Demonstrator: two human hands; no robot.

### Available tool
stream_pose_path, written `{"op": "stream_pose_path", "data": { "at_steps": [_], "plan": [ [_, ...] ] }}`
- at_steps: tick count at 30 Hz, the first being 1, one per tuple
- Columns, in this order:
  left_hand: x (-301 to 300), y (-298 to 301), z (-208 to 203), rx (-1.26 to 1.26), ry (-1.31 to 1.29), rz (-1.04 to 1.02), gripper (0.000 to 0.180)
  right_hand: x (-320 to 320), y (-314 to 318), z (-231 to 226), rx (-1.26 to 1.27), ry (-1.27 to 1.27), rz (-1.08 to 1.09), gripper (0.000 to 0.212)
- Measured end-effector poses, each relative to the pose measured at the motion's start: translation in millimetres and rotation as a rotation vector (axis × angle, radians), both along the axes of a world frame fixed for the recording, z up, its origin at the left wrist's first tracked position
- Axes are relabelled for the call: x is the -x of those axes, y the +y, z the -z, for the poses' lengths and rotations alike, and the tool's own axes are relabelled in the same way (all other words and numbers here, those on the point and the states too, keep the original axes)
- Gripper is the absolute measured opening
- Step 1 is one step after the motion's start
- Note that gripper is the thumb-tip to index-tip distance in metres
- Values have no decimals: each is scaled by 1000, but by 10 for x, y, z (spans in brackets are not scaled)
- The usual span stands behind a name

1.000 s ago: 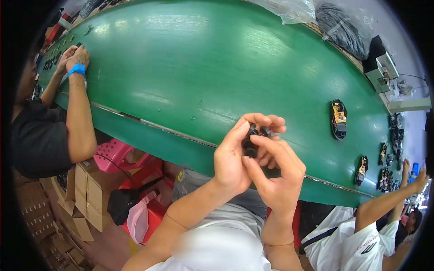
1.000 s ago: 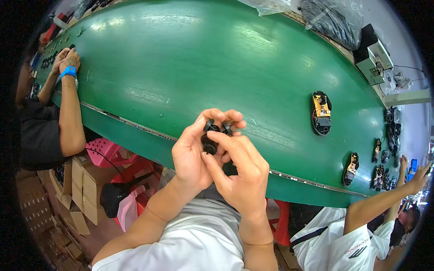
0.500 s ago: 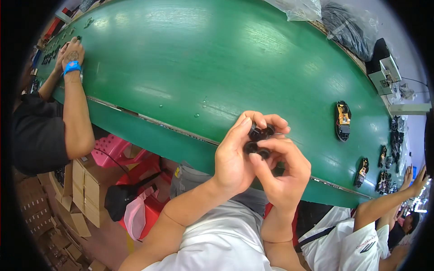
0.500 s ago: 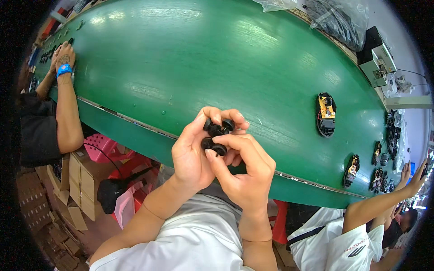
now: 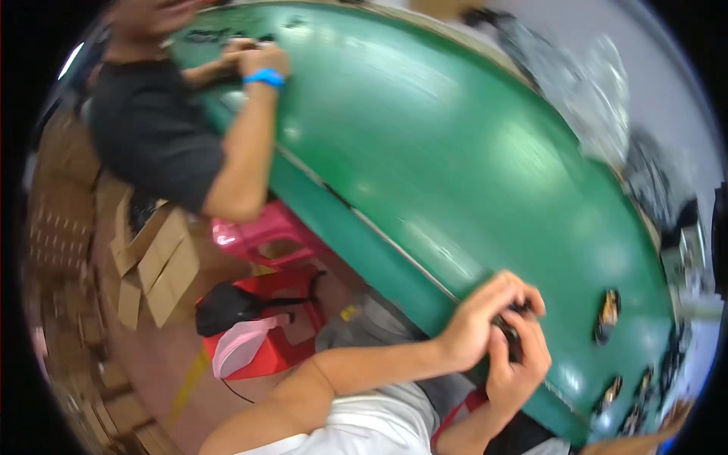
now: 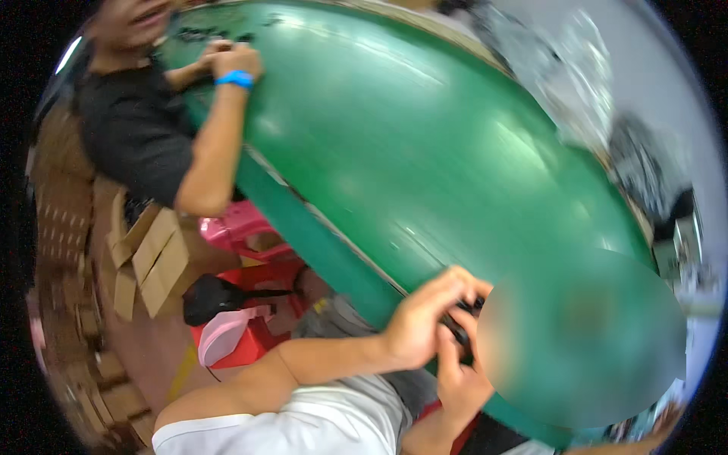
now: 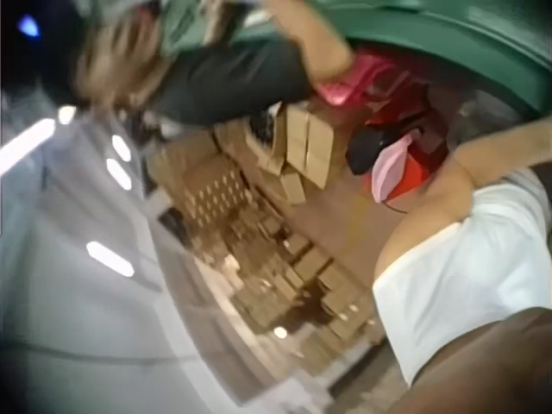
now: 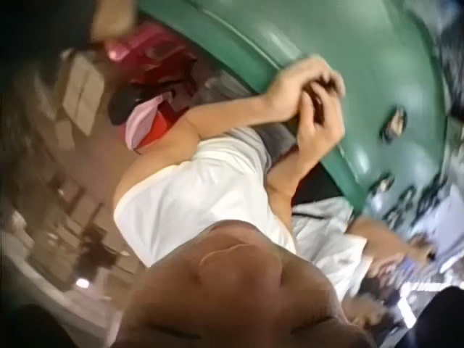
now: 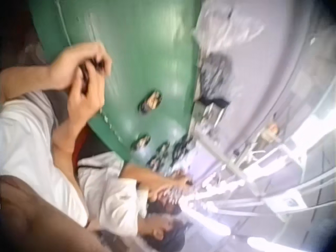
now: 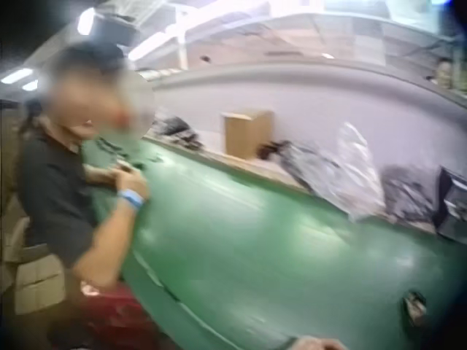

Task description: Assembling small electronic devices by inserting plastic components into housings on a production line

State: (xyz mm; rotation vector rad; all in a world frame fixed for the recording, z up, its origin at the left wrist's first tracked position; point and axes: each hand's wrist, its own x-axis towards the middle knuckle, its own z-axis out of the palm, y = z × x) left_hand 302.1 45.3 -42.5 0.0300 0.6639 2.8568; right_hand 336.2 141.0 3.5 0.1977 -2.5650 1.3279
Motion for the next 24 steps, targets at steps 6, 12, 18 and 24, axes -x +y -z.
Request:
{"op": "stream_pose_path", "data": {
  "at_steps": [6,12,18,24],
  "plan": [
    [-60,-142,-76,-227,-117,133,26,-141,209,190,399,13,69,22],
    [72,-1167,-417,-106,16,-75,46,-178,313,26,413,62,57,23],
    [255,-2261,-1538,374,429,-936,38,-171,329,46,403,-18,75,23],
    [196,-1377,-722,670,231,-242,21,-96,265,32,110,23,22,18]
  ]
}}
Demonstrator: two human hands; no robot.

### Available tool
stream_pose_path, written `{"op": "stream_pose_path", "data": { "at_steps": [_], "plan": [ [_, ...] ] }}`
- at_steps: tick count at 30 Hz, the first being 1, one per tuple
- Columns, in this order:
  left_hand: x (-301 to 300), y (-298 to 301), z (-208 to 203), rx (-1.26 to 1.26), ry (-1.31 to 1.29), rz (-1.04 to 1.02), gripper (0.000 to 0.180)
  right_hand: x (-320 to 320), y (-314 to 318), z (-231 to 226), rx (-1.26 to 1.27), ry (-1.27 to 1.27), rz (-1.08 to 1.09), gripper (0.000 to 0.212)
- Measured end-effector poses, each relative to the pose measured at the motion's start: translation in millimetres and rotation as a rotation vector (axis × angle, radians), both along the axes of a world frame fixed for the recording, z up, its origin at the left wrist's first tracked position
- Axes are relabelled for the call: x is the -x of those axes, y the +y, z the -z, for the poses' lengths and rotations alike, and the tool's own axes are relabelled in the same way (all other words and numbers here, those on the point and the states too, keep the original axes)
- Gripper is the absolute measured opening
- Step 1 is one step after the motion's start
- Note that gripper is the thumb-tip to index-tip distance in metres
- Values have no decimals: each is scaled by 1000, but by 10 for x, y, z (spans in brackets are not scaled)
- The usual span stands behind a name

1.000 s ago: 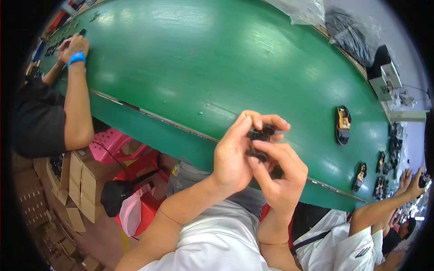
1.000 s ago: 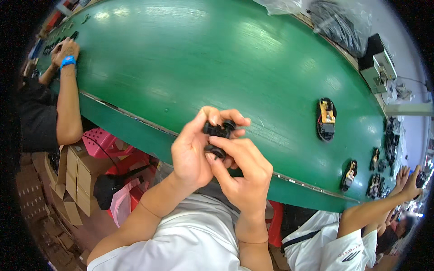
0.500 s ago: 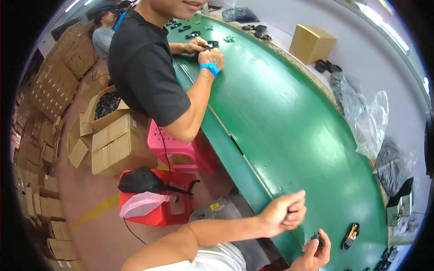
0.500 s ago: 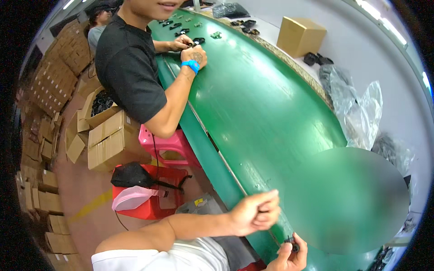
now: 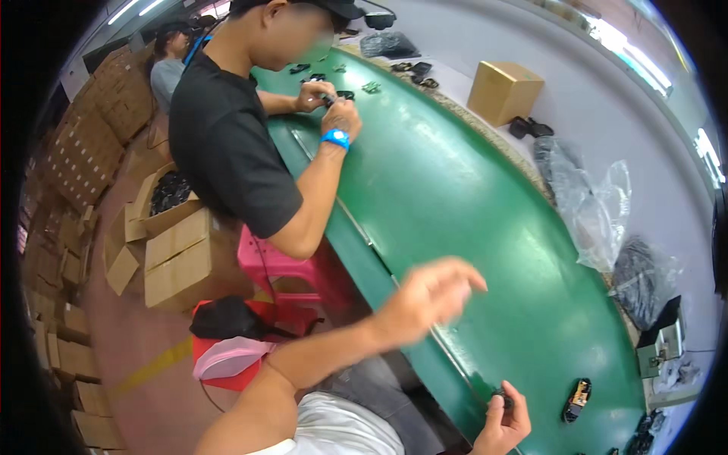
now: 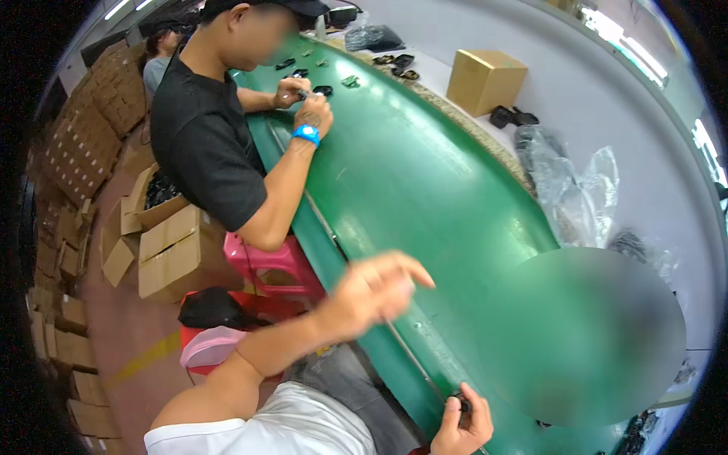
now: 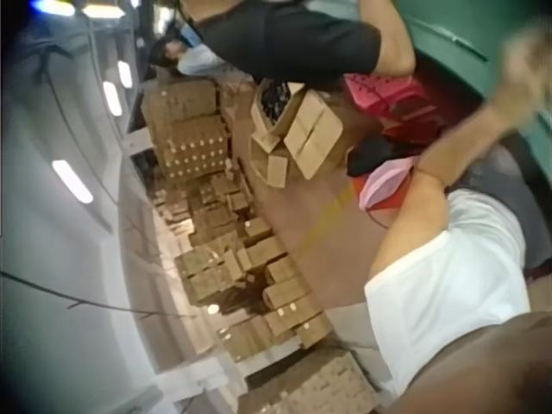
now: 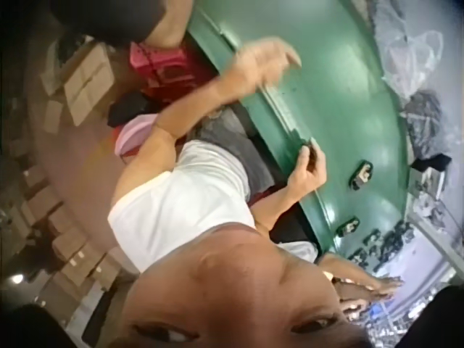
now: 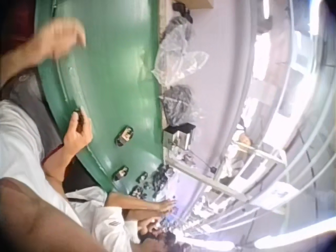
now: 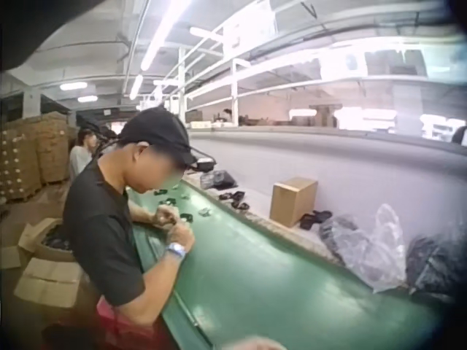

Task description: Assembling small electronic devices by inserting plastic components into housings on a production line

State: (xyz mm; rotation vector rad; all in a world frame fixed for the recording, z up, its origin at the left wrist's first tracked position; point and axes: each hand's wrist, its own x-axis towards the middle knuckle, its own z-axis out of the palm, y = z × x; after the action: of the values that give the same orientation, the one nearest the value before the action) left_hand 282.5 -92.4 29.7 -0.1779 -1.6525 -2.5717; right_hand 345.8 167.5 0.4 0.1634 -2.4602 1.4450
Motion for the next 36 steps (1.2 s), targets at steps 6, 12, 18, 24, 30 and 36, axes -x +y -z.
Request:
{"op": "stream_pose_path", "data": {
  "at_steps": [6,12,18,24,30,36],
  "plan": [
    [-378,978,497,175,-78,366,41,-33,30,-160,-61,50,-5,19],
    [-349,1149,520,340,61,407,40,-58,67,-192,-114,156,21,21],
    [-298,1091,525,515,90,410,34,-75,116,-100,-12,-19,-100,26],
    [-308,1195,607,532,275,294,34,-67,139,24,186,-148,-113,38],
    [-325,1163,574,518,288,293,31,-64,147,131,265,-162,-143,40],
    [-339,1220,627,459,324,250,27,-138,125,116,207,-126,-66,38]
  ]
}}
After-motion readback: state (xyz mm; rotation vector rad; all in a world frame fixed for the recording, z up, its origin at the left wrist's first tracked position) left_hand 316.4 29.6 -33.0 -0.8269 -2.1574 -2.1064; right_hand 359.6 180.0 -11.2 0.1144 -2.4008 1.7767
